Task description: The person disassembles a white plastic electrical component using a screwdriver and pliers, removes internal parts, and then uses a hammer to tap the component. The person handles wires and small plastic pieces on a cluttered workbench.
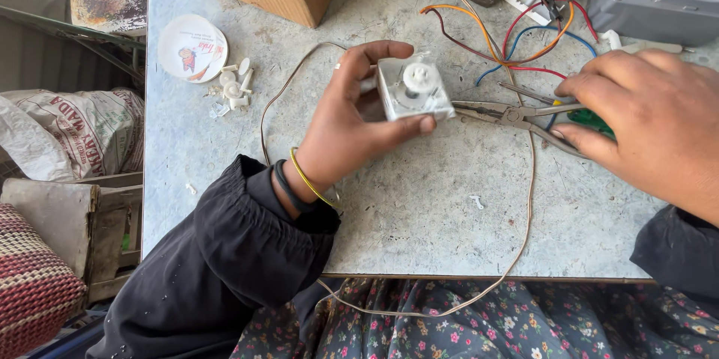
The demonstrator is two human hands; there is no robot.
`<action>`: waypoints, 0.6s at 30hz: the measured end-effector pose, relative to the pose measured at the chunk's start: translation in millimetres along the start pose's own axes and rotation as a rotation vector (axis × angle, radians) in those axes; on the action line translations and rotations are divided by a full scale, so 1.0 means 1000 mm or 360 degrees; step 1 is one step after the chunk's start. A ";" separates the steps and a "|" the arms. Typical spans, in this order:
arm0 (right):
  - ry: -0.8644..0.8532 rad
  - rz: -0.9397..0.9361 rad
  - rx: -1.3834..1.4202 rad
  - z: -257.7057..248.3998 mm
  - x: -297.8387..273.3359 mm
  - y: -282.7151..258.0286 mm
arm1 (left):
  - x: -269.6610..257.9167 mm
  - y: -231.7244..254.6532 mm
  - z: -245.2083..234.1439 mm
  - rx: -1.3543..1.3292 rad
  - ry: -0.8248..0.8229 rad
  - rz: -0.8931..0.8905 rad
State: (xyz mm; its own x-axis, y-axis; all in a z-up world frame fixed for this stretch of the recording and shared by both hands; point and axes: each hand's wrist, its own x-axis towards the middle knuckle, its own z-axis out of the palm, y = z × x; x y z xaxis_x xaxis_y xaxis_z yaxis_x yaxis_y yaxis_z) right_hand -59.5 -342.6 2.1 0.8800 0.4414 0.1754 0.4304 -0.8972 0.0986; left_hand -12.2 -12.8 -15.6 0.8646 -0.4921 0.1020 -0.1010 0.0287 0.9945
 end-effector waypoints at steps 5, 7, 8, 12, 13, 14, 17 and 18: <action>0.0059 0.0020 0.0159 0.000 -0.010 0.003 | 0.006 -0.002 -0.010 0.0085 0.0189 0.0013; 0.0020 0.0007 0.0166 0.000 -0.014 0.005 | 0.009 -0.004 -0.011 -0.0031 0.0160 0.0019; -0.0026 -0.0019 0.0123 0.000 -0.017 0.005 | 0.010 -0.005 -0.012 -0.0009 0.0141 0.0010; -0.0200 -0.0044 0.0028 -0.003 -0.019 0.006 | 0.011 -0.006 -0.014 0.0317 0.0084 0.0114; -0.0205 -0.0043 0.0034 -0.005 -0.019 0.004 | 0.010 -0.005 -0.015 0.0346 0.0066 0.0154; -0.0210 -0.0045 0.0037 -0.008 -0.017 0.001 | 0.009 -0.004 -0.016 0.0374 0.0053 0.0196; -0.0161 -0.0023 -0.0059 -0.019 -0.013 -0.013 | 0.007 0.000 -0.020 0.0706 0.0085 0.0251; -0.0135 -0.0011 -0.0104 -0.022 -0.011 -0.019 | 0.006 0.002 -0.021 0.0859 0.0108 0.0250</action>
State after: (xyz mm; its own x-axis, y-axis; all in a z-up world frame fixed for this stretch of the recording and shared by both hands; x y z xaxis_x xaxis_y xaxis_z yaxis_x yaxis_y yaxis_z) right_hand -82.0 -329.8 19.4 0.8921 0.4427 0.0909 0.4251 -0.8902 0.1637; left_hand 3.0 2.8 -12.4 0.8469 -0.4601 0.2668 -0.4528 -0.3606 0.8154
